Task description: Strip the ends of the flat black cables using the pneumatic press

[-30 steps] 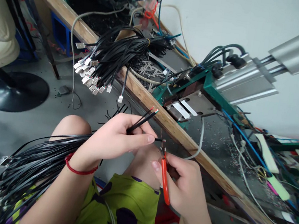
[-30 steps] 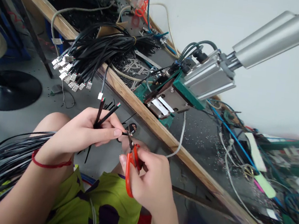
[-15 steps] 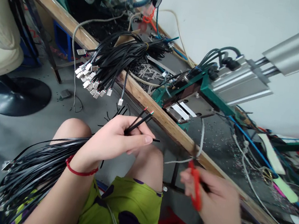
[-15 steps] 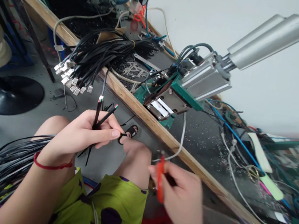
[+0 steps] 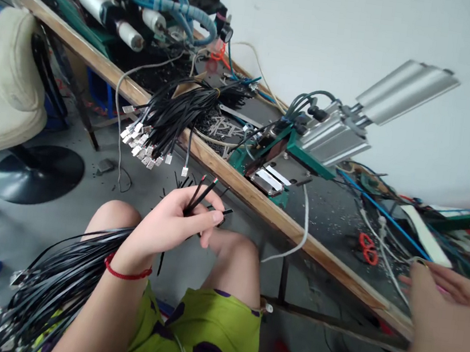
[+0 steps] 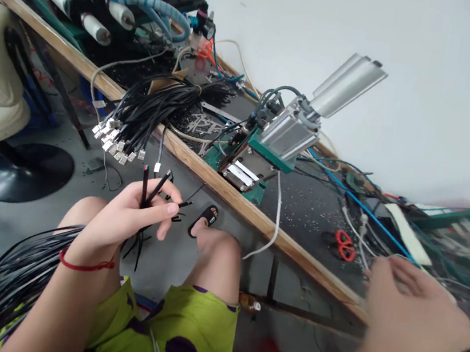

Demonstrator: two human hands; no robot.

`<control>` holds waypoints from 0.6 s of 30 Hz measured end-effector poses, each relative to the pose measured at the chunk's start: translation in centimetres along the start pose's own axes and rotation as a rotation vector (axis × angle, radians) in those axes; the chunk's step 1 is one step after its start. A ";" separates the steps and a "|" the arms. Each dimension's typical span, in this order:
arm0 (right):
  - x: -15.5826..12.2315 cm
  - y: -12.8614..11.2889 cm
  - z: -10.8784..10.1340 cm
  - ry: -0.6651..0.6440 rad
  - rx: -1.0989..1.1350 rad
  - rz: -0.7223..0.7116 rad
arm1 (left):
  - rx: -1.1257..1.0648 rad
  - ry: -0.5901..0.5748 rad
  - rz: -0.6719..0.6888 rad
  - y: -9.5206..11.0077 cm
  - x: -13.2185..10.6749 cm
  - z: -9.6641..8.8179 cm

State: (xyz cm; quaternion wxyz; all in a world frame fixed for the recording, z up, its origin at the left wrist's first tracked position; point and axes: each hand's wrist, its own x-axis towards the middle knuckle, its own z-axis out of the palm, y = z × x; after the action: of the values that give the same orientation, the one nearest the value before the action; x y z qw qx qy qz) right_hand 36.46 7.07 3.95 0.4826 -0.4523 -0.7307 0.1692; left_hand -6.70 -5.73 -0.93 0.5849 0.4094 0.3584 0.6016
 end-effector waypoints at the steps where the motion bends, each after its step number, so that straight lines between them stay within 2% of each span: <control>1: -1.9 -1.1 2.4 0.087 -0.016 0.025 | -0.001 0.008 0.009 0.1 0.0 0.1; 2: -3.9 -2.3 5.4 0.203 -0.053 0.110 | -0.004 0.020 0.018 0.2 -0.1 0.1; 3: -5.9 -3.7 8.8 0.162 -0.009 0.186 | -0.007 0.034 0.025 0.3 -0.1 0.2; 6: -10.5 -8.0 19.4 -0.146 0.217 0.155 | -0.002 0.087 0.035 0.8 -0.5 0.6; 7: -11.3 -9.2 22.4 -0.244 0.366 0.114 | 0.009 0.106 0.038 0.9 -0.7 0.7; 9: -12.1 -11.4 27.0 -0.272 0.490 0.070 | 0.037 0.150 0.050 1.2 -1.2 0.8; 10: -12.2 -12.2 28.4 -0.266 0.535 0.058 | 0.053 0.176 0.061 1.3 -1.5 0.7; 12: -12.3 -13.5 29.9 -0.234 0.588 0.044 | 0.083 0.242 0.090 1.5 -2.2 0.5; 18: -13.6 -15.4 31.2 -0.261 0.702 -0.008 | 0.138 0.493 0.191 2.0 -4.6 -0.1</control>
State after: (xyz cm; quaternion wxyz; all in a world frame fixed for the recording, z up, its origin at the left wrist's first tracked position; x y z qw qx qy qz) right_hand 3.71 -6.46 -7.97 0.5118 -0.2313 -0.6852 0.4637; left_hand -7.73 -10.44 0.54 0.3912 0.3213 0.4900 0.7097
